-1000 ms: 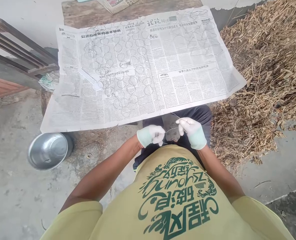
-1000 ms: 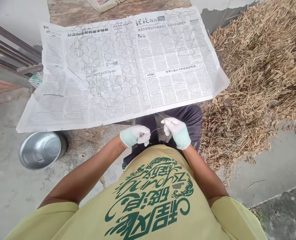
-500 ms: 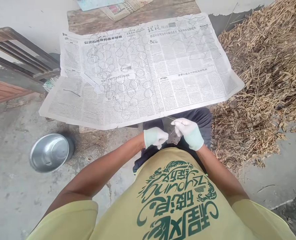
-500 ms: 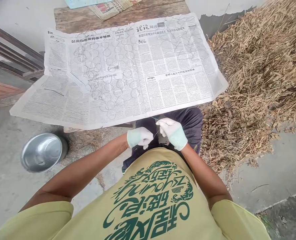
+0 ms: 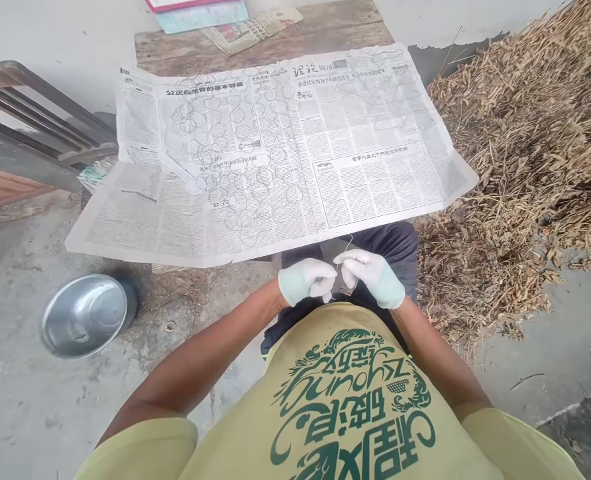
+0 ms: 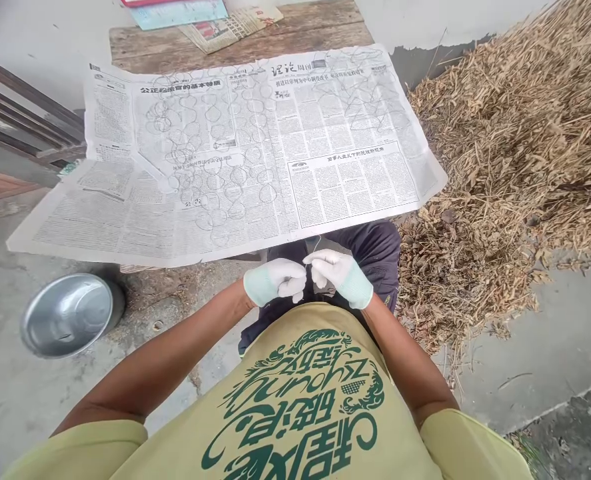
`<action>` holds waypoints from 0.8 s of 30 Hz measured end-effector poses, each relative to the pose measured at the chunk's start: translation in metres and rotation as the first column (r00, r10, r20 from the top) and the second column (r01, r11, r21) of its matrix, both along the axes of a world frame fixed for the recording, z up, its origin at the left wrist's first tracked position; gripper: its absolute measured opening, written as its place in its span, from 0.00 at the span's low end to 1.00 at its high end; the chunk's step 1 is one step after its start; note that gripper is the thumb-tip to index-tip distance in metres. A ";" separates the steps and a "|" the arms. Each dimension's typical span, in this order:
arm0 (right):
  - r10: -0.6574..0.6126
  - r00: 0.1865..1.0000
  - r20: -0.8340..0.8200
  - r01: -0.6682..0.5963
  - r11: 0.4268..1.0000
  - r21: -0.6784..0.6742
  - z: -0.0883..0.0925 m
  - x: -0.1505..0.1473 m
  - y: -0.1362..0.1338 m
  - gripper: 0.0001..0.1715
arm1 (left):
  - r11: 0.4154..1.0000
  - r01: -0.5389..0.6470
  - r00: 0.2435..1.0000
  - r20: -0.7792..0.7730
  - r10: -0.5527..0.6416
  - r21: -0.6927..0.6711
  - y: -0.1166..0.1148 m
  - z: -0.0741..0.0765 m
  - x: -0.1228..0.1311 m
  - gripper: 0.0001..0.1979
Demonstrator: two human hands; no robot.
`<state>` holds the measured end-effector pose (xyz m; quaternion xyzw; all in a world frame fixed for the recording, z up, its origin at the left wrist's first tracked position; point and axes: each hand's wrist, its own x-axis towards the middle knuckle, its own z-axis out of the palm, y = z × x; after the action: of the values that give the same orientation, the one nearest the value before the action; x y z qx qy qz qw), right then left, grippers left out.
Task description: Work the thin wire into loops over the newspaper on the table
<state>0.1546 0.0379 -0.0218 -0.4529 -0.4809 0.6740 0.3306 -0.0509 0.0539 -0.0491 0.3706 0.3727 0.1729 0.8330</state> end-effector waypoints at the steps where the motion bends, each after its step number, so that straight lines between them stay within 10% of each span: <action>1: -0.003 1.000 -0.005 0.003 1.000 0.002 -0.001 0.000 0.000 0.15 | 0.998 0.037 0.999 0.015 -0.036 -0.044 0.000 0.000 0.000 0.24; 17: 0.157 0.987 -0.035 -0.153 0.983 0.101 0.001 0.008 -0.006 0.26 | 0.961 0.256 0.961 -0.074 -0.265 -0.107 0.002 0.010 -0.001 0.25; 24: 0.030 0.977 -0.211 -0.022 0.999 0.042 -0.028 0.011 -0.018 0.22 | 0.979 0.203 0.976 -0.068 -0.204 -0.035 0.011 0.016 -0.016 0.25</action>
<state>0.1655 0.0195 -0.0496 -0.3659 -0.4619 0.7130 0.3799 -0.0671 0.0650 -0.0330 0.4013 0.3646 0.0682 0.8375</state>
